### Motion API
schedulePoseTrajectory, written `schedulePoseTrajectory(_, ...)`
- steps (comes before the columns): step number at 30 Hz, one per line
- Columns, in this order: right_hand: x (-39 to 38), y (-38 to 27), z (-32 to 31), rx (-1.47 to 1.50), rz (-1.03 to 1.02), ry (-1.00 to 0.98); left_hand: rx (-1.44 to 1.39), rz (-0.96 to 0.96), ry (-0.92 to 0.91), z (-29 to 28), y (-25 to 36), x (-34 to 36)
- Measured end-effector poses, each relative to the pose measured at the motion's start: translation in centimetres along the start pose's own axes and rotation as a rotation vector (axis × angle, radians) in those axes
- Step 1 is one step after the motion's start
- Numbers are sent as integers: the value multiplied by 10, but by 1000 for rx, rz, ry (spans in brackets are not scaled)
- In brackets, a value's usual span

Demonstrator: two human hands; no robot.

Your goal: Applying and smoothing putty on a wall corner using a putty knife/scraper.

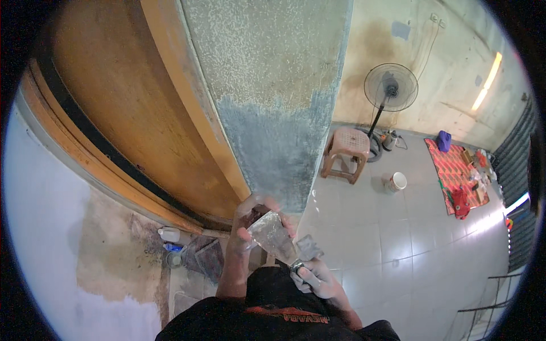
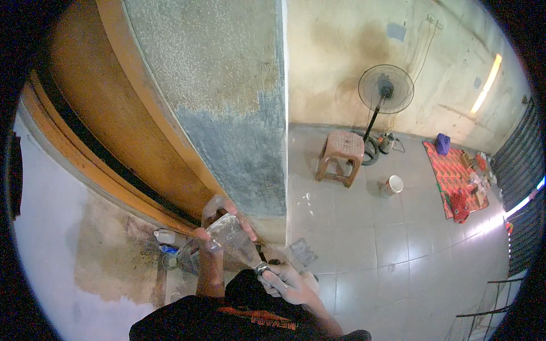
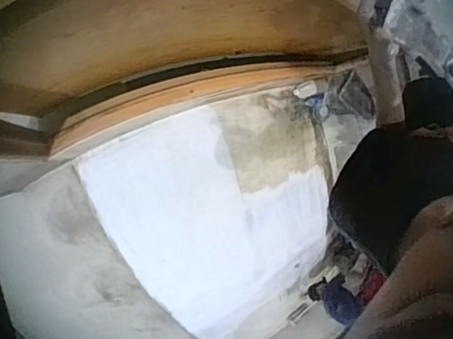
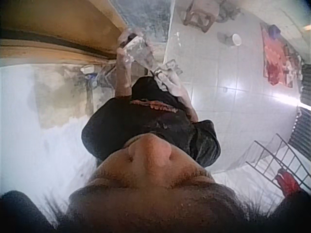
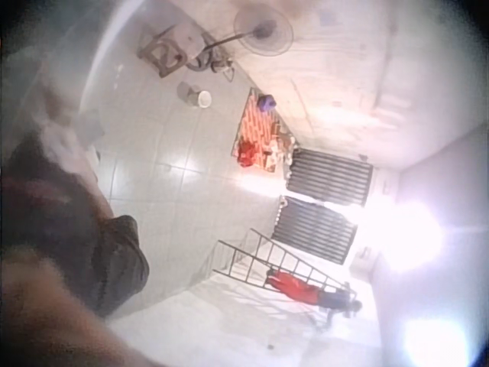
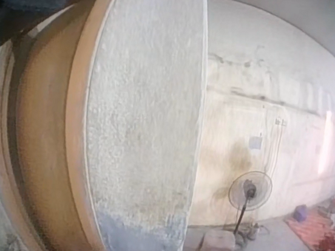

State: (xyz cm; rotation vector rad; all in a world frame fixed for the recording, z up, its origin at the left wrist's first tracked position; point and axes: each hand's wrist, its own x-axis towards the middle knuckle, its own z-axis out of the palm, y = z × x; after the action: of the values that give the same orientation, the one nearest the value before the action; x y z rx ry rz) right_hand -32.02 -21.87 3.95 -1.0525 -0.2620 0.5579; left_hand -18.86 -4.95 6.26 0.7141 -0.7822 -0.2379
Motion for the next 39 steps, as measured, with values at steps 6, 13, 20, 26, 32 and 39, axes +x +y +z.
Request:
schedulePoseTrajectory(6, 17, -2, -4, -268, -156, -16, 146, -49, 29, 1, 6, -3)
schedulePoseTrajectory(13, 66, -17, 17, -820, -580, 701, 547, -101, 301, 35, 9, 11)
schedulePoseTrajectory(20, 95, -31, -1, -927, -460, 672, 135, -322, 208, 10, -25, 24)
schedulePoseTrajectory(26, 106, -16, -3, -864, -578, 727, 185, -436, 704, -2, -62, 14)
schedulePoseTrajectory(32, 97, -17, 13, -803, -396, 749, 147, -469, 690, -10, -61, 2)
schedulePoseTrajectory(39, 95, -13, 7, -822, -323, 757, 236, -475, 712, 17, -35, 20)
